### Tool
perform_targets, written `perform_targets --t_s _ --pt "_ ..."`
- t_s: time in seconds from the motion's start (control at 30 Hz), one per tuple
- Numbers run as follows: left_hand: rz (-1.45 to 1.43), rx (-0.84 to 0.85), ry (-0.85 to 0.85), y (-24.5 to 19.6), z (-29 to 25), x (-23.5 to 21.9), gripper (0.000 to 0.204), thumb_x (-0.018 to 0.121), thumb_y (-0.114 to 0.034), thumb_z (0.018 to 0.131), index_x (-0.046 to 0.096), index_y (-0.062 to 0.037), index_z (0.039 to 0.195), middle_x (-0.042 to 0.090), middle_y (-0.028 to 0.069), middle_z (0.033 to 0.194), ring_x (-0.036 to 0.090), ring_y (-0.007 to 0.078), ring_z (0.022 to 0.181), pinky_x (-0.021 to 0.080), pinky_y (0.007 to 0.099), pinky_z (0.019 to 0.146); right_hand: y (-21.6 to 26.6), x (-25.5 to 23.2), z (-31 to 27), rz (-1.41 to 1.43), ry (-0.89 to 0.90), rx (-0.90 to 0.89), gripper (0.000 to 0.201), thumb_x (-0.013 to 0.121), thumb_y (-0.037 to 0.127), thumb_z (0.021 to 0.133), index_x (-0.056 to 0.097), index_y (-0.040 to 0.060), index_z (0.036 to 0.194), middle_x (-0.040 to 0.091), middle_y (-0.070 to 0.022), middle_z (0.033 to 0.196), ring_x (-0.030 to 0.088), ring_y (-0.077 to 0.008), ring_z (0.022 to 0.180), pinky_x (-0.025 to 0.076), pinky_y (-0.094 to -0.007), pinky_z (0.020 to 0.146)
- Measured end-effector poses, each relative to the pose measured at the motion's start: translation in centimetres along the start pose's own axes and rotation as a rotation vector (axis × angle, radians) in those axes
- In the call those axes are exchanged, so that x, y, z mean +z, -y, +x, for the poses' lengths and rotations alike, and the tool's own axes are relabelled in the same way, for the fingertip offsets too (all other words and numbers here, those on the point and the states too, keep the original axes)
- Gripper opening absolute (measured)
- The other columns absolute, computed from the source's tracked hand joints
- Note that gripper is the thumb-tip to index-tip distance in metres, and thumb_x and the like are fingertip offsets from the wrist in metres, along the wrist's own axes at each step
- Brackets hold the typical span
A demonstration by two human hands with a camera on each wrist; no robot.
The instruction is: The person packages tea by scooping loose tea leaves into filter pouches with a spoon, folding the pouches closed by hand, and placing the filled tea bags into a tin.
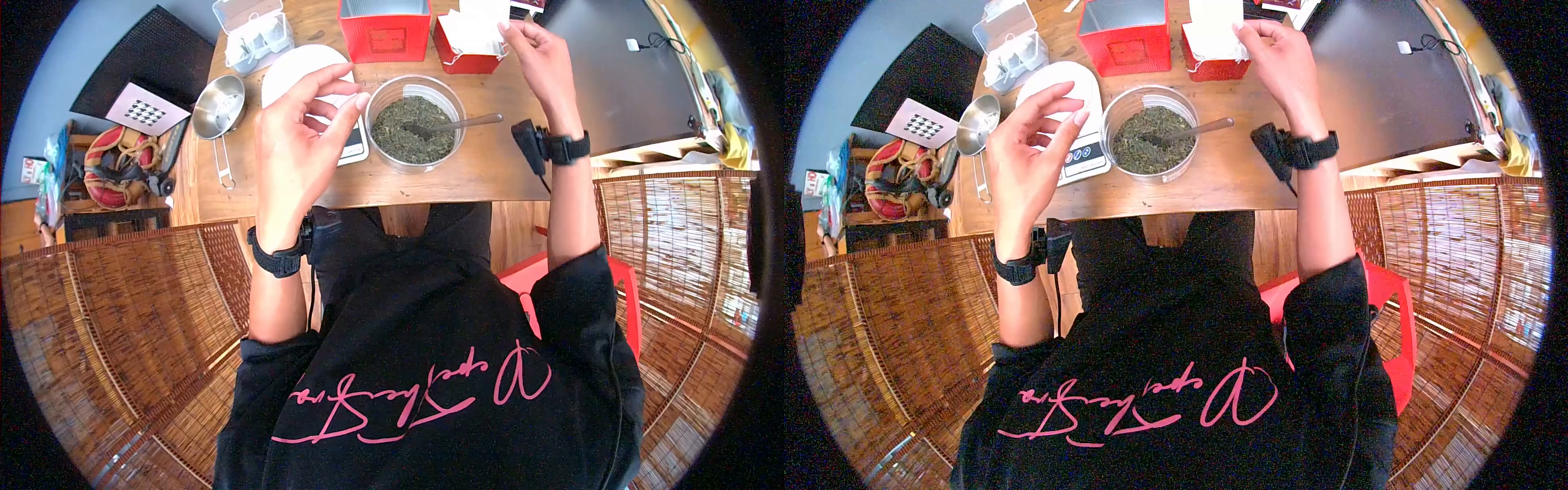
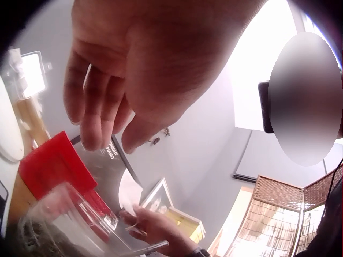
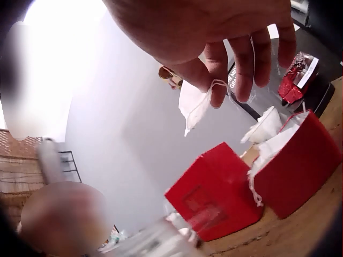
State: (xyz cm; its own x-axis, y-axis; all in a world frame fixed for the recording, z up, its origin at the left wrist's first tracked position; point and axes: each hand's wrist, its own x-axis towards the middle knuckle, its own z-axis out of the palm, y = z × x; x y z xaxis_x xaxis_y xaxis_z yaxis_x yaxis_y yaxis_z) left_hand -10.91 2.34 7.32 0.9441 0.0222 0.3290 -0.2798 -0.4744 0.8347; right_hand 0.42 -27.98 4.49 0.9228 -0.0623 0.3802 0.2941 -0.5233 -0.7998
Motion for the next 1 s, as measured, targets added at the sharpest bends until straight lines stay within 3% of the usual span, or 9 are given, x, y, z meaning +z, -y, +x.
perform_targets --t_s 0.17,0.27,0.5,0.6,0.67,0.7,0.8,0.87,1.0 --pt "0.024 -0.027 -0.003 0.7 -0.2 -0.6 0.035 0.078 -0.011 0.087 0.072 -0.0033 0.121 0.078 0.0088 0.098 0.065 0.0096 0.071 0.054 0.0259 0.065 -4.5 1.4 2.7 -0.333 -0.044 -0.114 0.038 0.069 0.045 0.091 0.081 0.0112 0.101 0.077 -0.0133 0.094 0.073 -0.0308 0.089 0.055 -0.04 0.085" --pt "0.064 -0.036 0.017 1.2 -0.3 -1.2 0.036 0.077 -0.012 0.089 0.071 -0.0038 0.123 0.077 0.0082 0.103 0.067 0.0089 0.075 0.053 0.0241 0.065 -4.5 1.6 2.8 -0.516 0.02 -0.061 0.039 0.07 0.049 0.088 0.081 0.0129 0.093 0.076 -0.0156 0.096 0.071 -0.0352 0.092 0.055 -0.044 0.086" --pt "0.104 -0.063 0.039 1.5 0.1 -1.7 0.037 0.077 -0.014 0.091 0.07 -0.0049 0.126 0.077 0.007 0.108 0.067 0.0075 0.081 0.051 0.022 0.066 -3.3 2.1 1.9 -0.671 0.016 -0.072 0.038 0.075 0.049 0.082 0.079 0.0119 0.084 0.075 -0.0142 0.092 0.07 -0.0332 0.091 0.055 -0.0446 0.084" --pt "0.15 -0.069 0.014 2.5 1.0 -2.3 0.035 0.076 -0.015 0.092 0.071 -0.0045 0.125 0.077 0.0075 0.107 0.068 0.0079 0.081 0.052 0.0233 0.069 -3.0 2.6 1.9 -0.709 -0.174 -0.209 0.033 0.075 0.044 0.084 0.078 0.0115 0.09 0.075 -0.0107 0.094 0.07 -0.0329 0.093 0.054 -0.0443 0.086" --pt "0.23 -0.031 -0.016 3.4 2.3 -3.1 0.036 0.076 -0.017 0.092 0.071 -0.0045 0.125 0.077 0.0092 0.106 0.069 0.0094 0.082 0.053 0.0251 0.071 -3.7 2.9 2.5 -0.581 -0.233 -0.568 0.028 0.074 0.036 0.088 0.076 0.0105 0.098 0.075 -0.0098 0.101 0.07 -0.0313 0.095 0.053 -0.0427 0.089" --pt "0.31 0.006 -0.046 3.9 3.1 -3.6 0.036 0.076 -0.018 0.092 0.071 -0.0044 0.125 0.077 0.0108 0.105 0.07 0.011 0.083 0.054 0.027 0.074 -3.5 2.9 2.3 -0.581 -0.233 -0.567 0.028 0.074 0.036 0.088 0.076 0.0105 0.098 0.075 -0.0098 0.101 0.07 -0.0313 0.095 0.053 -0.0427 0.089" --pt "0.437 0.016 -0.048 6.5 5.7 -5.0 0.038 0.076 -0.023 0.092 0.071 -0.0047 0.125 0.077 0.013 0.103 0.071 0.0151 0.087 0.055 0.0311 0.079 -2.9 3.7 1.4 -0.485 -0.011 -0.586 0.032 0.067 0.04 0.094 0.077 0.0109 0.102 0.076 -0.012 0.103 0.07 -0.03 0.096 0.05 -0.0455 0.093" --pt "0.483 -0.037 -0.01 8.0 7.4 -5.7 0.045 0.077 -0.031 0.09 0.07 -0.007 0.128 0.076 0.0142 0.107 0.073 0.0207 0.09 0.056 0.035 0.082 -2.9 4.1 0.5 -0.653 0.23 -0.373 0.044 0.059 0.05 0.097 0.078 0.0115 0.108 0.076 -0.0135 0.106 0.071 -0.0295 0.098 0.045 -0.0505 0.098" --pt "0.63 0.073 -0.013 13.5 10.5 -6.2 0.053 0.076 -0.04 0.089 0.067 -0.0109 0.133 0.068 0.0168 0.126 0.069 0.0276 0.105 0.055 0.0388 0.089 -3.4 4.7 -0.3 -0.622 0.221 -0.36 0.055 0.053 0.058 0.098 0.076 0.011 0.115 0.076 -0.0132 0.107 0.07 -0.0296 0.105 0.04 -0.0569 0.101"
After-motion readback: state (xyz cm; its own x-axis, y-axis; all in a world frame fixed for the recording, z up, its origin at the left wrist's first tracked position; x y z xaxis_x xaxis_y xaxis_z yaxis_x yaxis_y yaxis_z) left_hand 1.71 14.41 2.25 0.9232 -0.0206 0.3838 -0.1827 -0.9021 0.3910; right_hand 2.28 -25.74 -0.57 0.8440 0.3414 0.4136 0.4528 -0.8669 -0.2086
